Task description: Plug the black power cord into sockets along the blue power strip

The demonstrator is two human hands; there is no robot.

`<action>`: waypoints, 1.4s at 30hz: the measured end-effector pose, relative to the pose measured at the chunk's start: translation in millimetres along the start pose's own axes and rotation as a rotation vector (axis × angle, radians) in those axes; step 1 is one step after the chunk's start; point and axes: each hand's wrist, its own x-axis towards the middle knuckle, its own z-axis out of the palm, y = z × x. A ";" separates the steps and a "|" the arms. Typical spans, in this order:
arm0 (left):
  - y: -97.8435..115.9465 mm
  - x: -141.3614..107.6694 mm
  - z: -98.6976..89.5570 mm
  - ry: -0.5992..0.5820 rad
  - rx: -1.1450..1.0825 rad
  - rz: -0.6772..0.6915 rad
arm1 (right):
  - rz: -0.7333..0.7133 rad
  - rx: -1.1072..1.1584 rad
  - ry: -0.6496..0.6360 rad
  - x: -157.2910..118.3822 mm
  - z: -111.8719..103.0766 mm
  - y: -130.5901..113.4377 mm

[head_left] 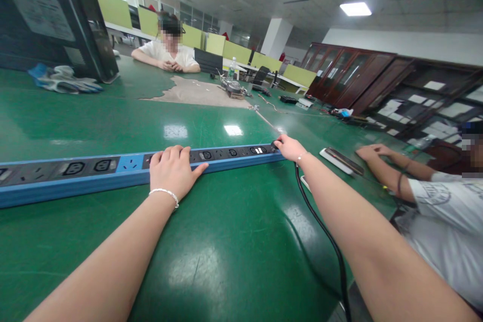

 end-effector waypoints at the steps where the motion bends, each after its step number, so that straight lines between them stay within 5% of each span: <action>1: 0.0 0.0 -0.1 0.000 -0.003 0.001 | -0.002 0.001 0.002 -0.3 0.1 -0.2; 42: 1.3 0.0 -3.1 -0.001 0.001 -0.005 | 0.062 -0.089 -0.064 -5.7 14.4 -12.2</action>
